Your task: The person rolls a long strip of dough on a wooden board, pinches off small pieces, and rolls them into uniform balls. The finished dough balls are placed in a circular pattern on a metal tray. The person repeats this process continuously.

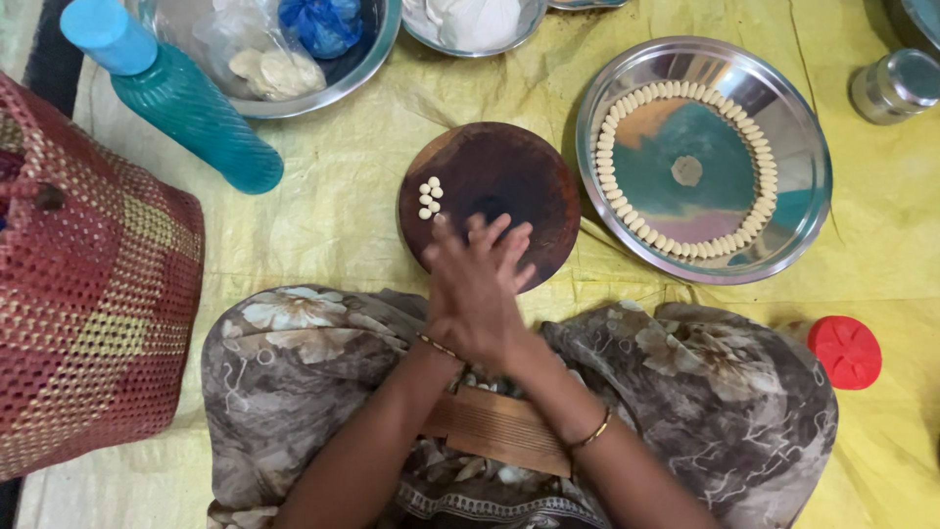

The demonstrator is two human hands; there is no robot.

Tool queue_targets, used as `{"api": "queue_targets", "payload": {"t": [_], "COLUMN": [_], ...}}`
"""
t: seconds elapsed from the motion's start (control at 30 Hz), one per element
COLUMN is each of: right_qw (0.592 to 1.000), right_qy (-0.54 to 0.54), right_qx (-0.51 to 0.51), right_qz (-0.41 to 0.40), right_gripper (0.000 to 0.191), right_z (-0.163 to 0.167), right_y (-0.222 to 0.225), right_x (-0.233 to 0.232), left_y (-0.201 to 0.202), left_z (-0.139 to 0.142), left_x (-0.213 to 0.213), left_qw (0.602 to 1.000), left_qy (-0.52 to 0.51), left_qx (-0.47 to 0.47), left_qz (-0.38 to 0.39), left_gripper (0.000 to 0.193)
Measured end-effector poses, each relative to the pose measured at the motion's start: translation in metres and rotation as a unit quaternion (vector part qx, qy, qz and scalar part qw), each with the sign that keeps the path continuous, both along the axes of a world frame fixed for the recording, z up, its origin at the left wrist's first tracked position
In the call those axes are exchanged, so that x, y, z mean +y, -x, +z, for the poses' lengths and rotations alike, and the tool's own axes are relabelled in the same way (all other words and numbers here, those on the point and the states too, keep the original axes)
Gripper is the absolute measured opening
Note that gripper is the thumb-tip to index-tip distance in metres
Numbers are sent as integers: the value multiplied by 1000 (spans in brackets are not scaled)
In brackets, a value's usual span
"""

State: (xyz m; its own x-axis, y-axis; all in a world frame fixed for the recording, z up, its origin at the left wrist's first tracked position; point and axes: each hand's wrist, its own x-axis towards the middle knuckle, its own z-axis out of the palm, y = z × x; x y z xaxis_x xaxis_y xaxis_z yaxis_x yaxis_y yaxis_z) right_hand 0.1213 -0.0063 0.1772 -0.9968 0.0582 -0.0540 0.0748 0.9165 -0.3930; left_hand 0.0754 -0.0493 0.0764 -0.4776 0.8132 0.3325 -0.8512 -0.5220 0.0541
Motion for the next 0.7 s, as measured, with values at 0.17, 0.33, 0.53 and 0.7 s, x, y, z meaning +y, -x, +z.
{"api": "queue_targets", "payload": {"t": [0.17,0.33,0.53,0.7], "right_qw": [948,907,895,924], "right_qy": [3,263,381,310], "right_qx": [279,269,207,219], "right_qz": [-152,-190,-101,-39], "right_gripper": [58,30,18,30], "right_z": [-30,-44,-18,-8], "right_y": [10,-10,-12,-12], "right_x": [79,125,112,96], "left_y": [0,2,25,38], "left_z": [-19,1,22,34], "left_x": [3,5,-14,-23], "left_qw": [994,928,903,885], "left_qy": [99,362,390,416], "left_qx": [-37,77,152,184], "left_qz": [-19,35,99,95], "left_gripper": [52,28,18,24]}}
